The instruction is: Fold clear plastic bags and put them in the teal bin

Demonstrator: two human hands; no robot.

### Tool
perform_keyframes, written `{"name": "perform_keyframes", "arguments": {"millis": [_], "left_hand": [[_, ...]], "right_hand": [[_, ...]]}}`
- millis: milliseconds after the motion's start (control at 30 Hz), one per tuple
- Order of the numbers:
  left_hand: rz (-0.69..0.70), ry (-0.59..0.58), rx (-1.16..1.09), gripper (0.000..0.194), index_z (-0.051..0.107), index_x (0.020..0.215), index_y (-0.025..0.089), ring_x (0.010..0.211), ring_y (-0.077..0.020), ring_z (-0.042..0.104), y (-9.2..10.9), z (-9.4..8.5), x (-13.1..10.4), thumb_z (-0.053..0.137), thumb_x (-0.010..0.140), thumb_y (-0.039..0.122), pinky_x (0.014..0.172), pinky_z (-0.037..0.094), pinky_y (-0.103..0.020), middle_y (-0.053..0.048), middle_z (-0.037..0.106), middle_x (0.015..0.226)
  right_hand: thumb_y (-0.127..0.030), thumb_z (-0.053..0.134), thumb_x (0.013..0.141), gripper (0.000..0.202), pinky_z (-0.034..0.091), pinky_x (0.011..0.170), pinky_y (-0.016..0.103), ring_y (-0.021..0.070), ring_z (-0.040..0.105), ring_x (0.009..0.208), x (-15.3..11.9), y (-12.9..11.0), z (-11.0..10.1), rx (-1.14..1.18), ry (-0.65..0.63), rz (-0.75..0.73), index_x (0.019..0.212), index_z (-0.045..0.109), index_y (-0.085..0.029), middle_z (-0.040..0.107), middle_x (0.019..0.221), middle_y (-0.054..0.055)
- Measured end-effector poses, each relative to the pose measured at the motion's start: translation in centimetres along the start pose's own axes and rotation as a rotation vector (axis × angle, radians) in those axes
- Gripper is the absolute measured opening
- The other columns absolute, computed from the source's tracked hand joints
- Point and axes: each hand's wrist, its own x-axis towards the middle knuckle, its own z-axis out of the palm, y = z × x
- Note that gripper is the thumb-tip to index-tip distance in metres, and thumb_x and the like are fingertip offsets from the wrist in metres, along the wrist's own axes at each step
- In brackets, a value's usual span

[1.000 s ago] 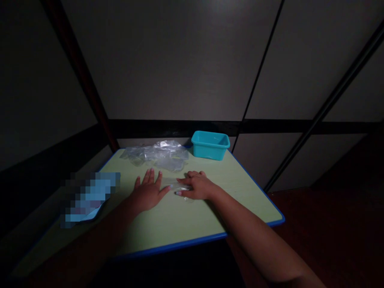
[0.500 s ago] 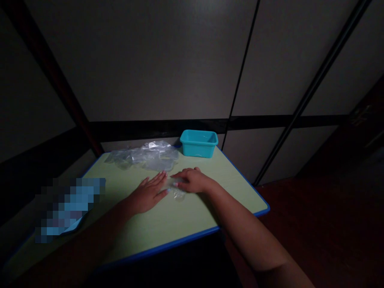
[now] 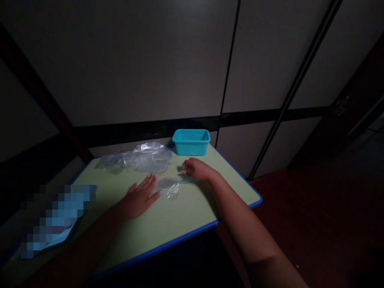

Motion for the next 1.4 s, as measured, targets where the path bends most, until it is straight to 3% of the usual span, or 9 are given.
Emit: {"name": "perform_keyframes", "arguments": {"millis": [100,200,433,633,833,933,1133,1267,1400], "left_hand": [[0.004,-0.035,-0.014,0.064,0.015,0.144,0.014,0.138,-0.0229,0.008,-0.2,-0.2,-0.1,0.024,0.090,0.047,0.106,0.016,-0.052,-0.011,0.008,0.150],[0.012,-0.063,-0.021,0.066,0.014,0.144,0.014,0.138,-0.0237,0.007,-0.3,-0.5,-0.2,0.025,0.089,0.048,0.106,0.016,-0.052,-0.011,0.007,0.150],[0.013,-0.087,-0.010,0.069,0.013,0.144,0.013,0.138,-0.0233,0.005,-0.4,-0.5,-0.2,0.024,0.088,0.051,0.107,0.014,-0.052,-0.009,0.005,0.150],[0.024,-0.095,-0.010,0.069,0.013,0.144,0.012,0.138,-0.0233,0.005,-0.6,-0.6,-0.2,0.023,0.088,0.051,0.107,0.014,-0.052,-0.009,0.005,0.150],[0.019,-0.113,0.010,0.068,0.013,0.144,0.011,0.138,-0.0231,0.004,-0.3,-0.8,-0.3,0.023,0.088,0.049,0.107,0.014,-0.053,-0.009,0.004,0.150],[0.015,-0.125,0.034,0.068,0.013,0.144,0.012,0.138,-0.0227,0.003,-0.3,-0.9,-0.3,0.022,0.088,0.049,0.107,0.014,-0.052,-0.009,0.004,0.150],[0.032,-0.130,0.039,0.069,0.012,0.144,0.012,0.138,-0.0223,0.002,-0.6,-0.8,-0.2,0.022,0.087,0.050,0.108,0.013,-0.052,-0.008,0.004,0.150],[0.004,-0.161,0.064,0.070,0.012,0.144,0.011,0.138,-0.0215,0.001,-0.7,-0.8,-0.1,0.021,0.087,0.050,0.108,0.012,-0.052,-0.008,0.002,0.150],[0.000,-0.174,0.074,0.070,0.011,0.144,0.011,0.138,-0.0209,0.001,-0.5,-1.0,-0.1,0.020,0.087,0.050,0.108,0.011,-0.051,-0.008,0.002,0.150]], "right_hand": [[-0.021,0.058,0.076,0.022,0.037,0.064,0.023,0.0122,0.049,0.070,0.0,0.2,0.1,-0.055,-0.079,0.048,0.096,0.062,-0.013,0.058,0.082,0.005],[-0.030,0.066,0.072,0.026,0.035,0.061,0.022,0.0128,0.048,0.070,0.2,0.1,0.5,-0.117,-0.132,0.102,0.093,0.063,-0.015,0.058,0.082,0.004],[-0.037,0.066,0.072,0.025,0.035,0.067,0.027,0.0199,0.050,0.087,0.6,-0.1,1.4,-0.247,-0.093,0.238,0.087,0.062,-0.018,0.058,0.093,0.008],[-0.048,0.066,0.071,0.039,0.037,0.080,0.043,0.0298,0.042,0.107,0.2,0.4,0.7,-0.295,0.038,0.404,0.098,0.060,-0.021,0.052,0.108,0.013],[-0.060,0.066,0.062,0.077,0.022,0.093,0.065,0.0339,0.026,0.125,0.1,-0.2,1.7,-0.179,-0.040,0.252,0.128,0.042,-0.027,0.035,0.135,0.014],[-0.060,0.064,0.065,0.079,0.015,0.093,0.070,0.0356,0.020,0.129,0.3,0.1,2.2,-0.217,-0.059,0.280,0.133,0.038,-0.029,0.028,0.141,0.015],[-0.053,0.068,0.065,0.071,0.023,0.096,0.061,0.0327,0.033,0.122,0.3,1.2,0.9,-0.202,0.079,0.382,0.126,0.048,-0.024,0.044,0.127,0.015],[-0.046,0.075,0.060,0.063,0.033,0.097,0.043,0.0277,0.042,0.115,0.1,1.5,-0.1,-0.039,-0.021,0.176,0.115,0.059,-0.021,0.052,0.116,0.011],[-0.041,0.080,0.054,0.069,0.028,0.102,0.040,0.0288,0.033,0.125,-0.2,1.2,-0.3,0.048,-0.140,0.034,0.116,0.059,-0.022,0.049,0.123,0.010]]}}
